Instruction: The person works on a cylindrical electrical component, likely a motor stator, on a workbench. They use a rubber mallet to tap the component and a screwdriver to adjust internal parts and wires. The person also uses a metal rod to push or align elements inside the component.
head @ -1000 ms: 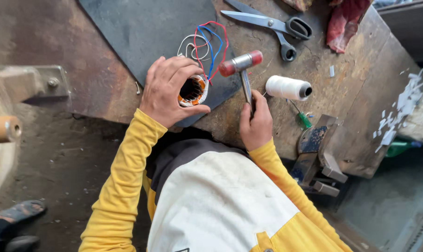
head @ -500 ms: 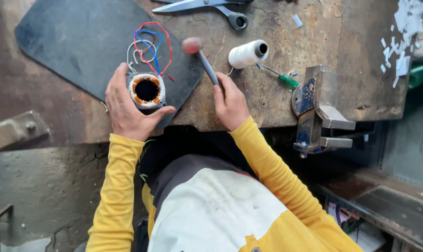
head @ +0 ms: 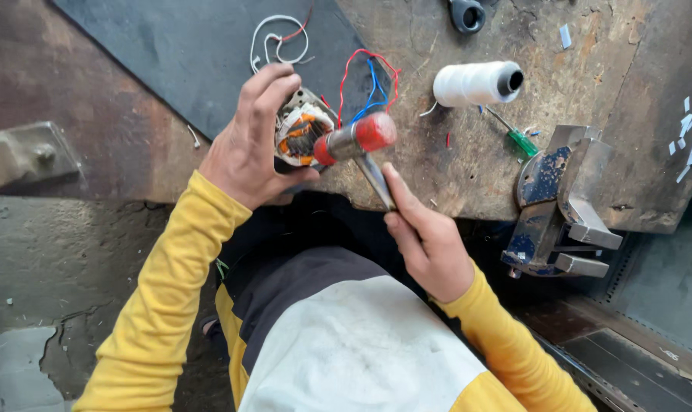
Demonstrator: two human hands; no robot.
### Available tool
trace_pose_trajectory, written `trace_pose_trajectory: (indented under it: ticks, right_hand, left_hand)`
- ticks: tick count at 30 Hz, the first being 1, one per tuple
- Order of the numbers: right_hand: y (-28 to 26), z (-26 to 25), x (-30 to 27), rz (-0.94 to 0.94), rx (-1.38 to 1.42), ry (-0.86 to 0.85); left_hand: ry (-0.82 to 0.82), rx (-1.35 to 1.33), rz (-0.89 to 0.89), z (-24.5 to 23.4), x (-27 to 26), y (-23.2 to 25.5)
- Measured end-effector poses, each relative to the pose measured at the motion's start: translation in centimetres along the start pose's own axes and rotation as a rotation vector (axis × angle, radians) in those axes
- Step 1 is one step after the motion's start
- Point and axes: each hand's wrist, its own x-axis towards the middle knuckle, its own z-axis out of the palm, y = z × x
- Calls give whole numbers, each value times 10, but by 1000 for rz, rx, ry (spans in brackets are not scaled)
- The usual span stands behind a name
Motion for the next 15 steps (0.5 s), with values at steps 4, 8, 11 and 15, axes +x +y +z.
trace_pose_trajectory:
  ticks: [4,8,11,15]
  right_hand:
    - [-27,23,10,-22,-98,61]
    - [-48,26,19,217,-213,28]
    - [-56,17,31,95,-139,3]
    - [-72,-15,34,590,45,8]
  left_hand:
    - [3,284,-9,-5,-1,-15]
    - [48,258,-84,-2,1,-15]
    - [63,234,-160,2,7,-18]
    - [91,259,-212,4,8,-17]
